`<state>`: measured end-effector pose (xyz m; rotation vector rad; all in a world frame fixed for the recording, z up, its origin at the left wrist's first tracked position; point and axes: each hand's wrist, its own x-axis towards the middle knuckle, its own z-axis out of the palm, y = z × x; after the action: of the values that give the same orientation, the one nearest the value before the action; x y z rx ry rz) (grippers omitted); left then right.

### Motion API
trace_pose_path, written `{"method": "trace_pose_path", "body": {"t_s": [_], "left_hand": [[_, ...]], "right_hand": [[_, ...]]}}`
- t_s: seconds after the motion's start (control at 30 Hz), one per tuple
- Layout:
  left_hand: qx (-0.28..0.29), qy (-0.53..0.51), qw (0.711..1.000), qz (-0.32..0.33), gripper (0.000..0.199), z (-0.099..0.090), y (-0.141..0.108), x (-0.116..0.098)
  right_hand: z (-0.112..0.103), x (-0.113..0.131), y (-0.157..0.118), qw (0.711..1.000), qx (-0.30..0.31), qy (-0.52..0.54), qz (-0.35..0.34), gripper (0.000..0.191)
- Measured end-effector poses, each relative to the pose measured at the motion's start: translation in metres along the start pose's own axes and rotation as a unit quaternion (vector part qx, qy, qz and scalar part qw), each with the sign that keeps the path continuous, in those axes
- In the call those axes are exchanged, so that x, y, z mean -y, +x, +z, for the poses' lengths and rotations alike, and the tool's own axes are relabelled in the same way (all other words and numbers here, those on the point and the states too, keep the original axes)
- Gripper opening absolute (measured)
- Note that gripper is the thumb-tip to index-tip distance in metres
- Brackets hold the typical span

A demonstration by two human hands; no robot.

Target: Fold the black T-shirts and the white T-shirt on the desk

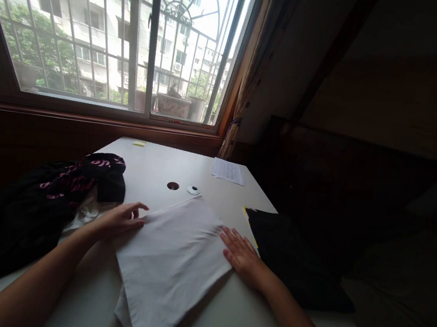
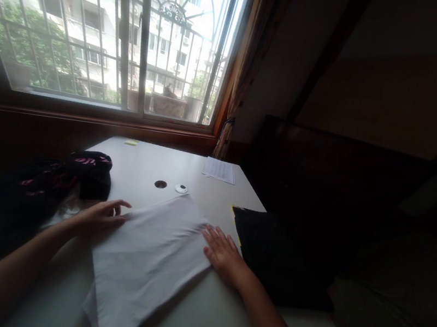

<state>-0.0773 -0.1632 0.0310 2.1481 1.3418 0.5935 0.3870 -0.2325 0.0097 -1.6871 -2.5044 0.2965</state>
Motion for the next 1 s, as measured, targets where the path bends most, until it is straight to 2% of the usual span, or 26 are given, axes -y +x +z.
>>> {"method": "trace_pose_path", "body": {"t_s": [0.17,0.3,0.47,0.6,0.7,0.83,0.9,1.0], "left_hand": [[0.038,-0.047,0.998,-0.036,0.062,-0.003,-0.003,0.002],[0.098,-0.096,0.989,-0.063,0.067,-0.012,-0.012,-0.001],[0.178,-0.146,0.967,-0.109,0.065,-0.028,-0.028,-0.019],[0.224,-0.176,0.945,-0.16,0.068,-0.034,-0.034,-0.021],[0.216,-0.171,0.948,-0.158,0.07,-0.033,-0.032,-0.014],[0.157,-0.153,0.97,-0.106,0.078,-0.026,-0.023,-0.01],[0.125,-0.155,0.977,-0.08,0.083,-0.022,-0.02,-0.014],[0.106,-0.167,0.977,-0.082,0.088,-0.018,-0.021,-0.025]], "right_hand": [[-0.002,-0.01,0.021,0.999,0.0,-0.001,0.033,0.057],[-0.003,-0.016,0.044,0.998,-0.014,-0.004,0.056,0.057],[0.003,-0.023,0.078,0.99,-0.079,-0.007,0.114,0.059],[0.008,-0.029,0.097,0.975,-0.147,0.005,0.167,0.06],[0.009,-0.033,0.099,0.962,-0.189,0.03,0.194,0.052],[0.013,-0.031,0.088,0.951,-0.221,0.076,0.203,0.041],[0.016,-0.028,0.08,0.946,-0.231,0.105,0.2,0.037],[0.023,-0.02,0.071,0.938,-0.243,0.155,0.195,0.035]]}}
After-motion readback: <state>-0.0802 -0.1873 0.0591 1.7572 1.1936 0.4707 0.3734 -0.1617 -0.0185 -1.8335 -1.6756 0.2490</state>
